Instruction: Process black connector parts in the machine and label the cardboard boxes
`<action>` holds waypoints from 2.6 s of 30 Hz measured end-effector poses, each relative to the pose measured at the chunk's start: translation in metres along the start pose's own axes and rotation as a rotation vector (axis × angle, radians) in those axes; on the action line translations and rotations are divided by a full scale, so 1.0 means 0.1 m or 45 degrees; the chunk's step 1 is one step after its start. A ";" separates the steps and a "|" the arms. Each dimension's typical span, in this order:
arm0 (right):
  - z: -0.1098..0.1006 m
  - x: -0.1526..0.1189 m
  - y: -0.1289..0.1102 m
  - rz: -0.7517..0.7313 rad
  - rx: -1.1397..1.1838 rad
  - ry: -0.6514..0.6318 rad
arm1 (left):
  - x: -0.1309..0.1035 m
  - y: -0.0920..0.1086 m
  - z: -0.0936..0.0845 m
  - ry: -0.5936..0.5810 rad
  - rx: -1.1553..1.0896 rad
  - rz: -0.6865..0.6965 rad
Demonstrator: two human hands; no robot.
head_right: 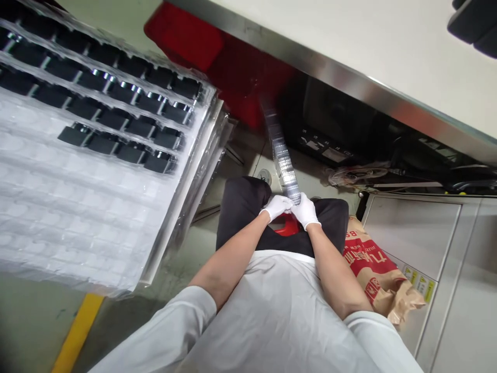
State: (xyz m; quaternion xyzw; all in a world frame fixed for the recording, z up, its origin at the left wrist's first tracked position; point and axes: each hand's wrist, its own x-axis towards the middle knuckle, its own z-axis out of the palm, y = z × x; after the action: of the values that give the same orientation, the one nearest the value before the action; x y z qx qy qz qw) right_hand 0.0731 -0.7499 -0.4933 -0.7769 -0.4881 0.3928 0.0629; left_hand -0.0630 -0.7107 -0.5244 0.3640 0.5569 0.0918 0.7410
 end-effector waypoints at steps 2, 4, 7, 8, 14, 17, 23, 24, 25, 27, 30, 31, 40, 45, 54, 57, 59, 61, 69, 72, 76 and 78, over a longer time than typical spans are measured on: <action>0.00 0.00 0.00 -0.014 -0.023 -0.007 | -0.01 0.02 0.02 0.030 -0.011 0.016; -0.01 0.00 0.01 -0.028 -0.046 -0.020 | -0.02 0.02 0.04 0.054 -0.019 0.032; -0.03 0.00 0.04 -0.042 -0.079 -0.048 | -0.01 0.02 0.06 0.083 -0.039 0.049; -0.03 0.00 0.05 -0.045 -0.089 -0.059 | -0.01 0.02 0.07 0.089 -0.049 0.052; -0.05 0.00 0.05 -0.014 -0.196 -0.076 | 0.02 0.01 0.09 0.091 -0.073 0.073; -0.05 0.01 0.00 0.020 -0.266 -0.059 | 0.03 0.01 0.08 0.091 -0.062 0.082; -0.07 0.03 -0.05 0.037 -0.345 -0.068 | 0.07 -0.02 0.08 0.084 -0.011 0.095; -0.07 0.03 -0.06 0.039 -0.351 -0.061 | 0.08 -0.03 0.08 0.085 -0.002 0.098; -0.07 0.02 -0.06 0.041 -0.355 -0.054 | 0.09 -0.03 0.08 0.088 0.007 0.101; -0.07 0.02 -0.06 0.040 -0.354 -0.046 | 0.09 -0.04 0.08 0.087 0.017 0.104; -0.10 0.02 -0.04 0.004 -0.332 -0.067 | 0.09 -0.02 0.08 0.058 0.017 0.100; -0.12 0.02 -0.02 -0.016 -0.319 -0.083 | 0.08 -0.01 0.07 0.045 0.017 0.096; -0.18 0.08 0.02 -0.042 -0.356 -0.140 | 0.09 0.00 0.10 0.077 0.131 0.138; -0.07 0.09 -0.07 0.044 -0.476 -0.080 | 0.10 0.03 0.10 0.117 0.279 0.213; -0.01 0.03 -0.09 0.046 -0.555 -0.044 | -0.03 0.16 0.14 0.182 0.433 0.184; -0.04 0.03 -0.09 0.024 -0.544 -0.055 | -0.02 0.17 0.15 0.222 0.478 0.175; -0.05 0.02 -0.09 0.004 -0.530 -0.068 | 0.01 0.17 0.14 0.264 0.524 0.163; -0.05 0.02 -0.10 -0.008 -0.514 -0.076 | 0.04 0.17 0.13 0.304 0.561 0.150; -0.08 0.02 -0.13 0.007 -0.413 -0.078 | 0.02 0.13 0.13 0.334 0.505 0.160; -0.09 0.03 -0.13 0.003 -0.357 -0.101 | 0.00 0.10 0.11 0.341 0.483 0.180; -0.10 0.07 -0.08 -0.035 -0.262 -0.139 | 0.00 0.07 0.07 0.357 0.465 0.183; -0.14 0.10 -0.01 -0.058 -0.213 -0.151 | -0.02 0.06 0.04 0.351 0.451 0.178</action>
State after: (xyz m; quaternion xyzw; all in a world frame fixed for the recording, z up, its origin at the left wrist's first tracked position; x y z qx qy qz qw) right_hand 0.0839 -0.7374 -0.4891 -0.7436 -0.5395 0.3943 -0.0224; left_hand -0.0586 -0.7088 -0.5187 0.5101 0.6337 0.0926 0.5742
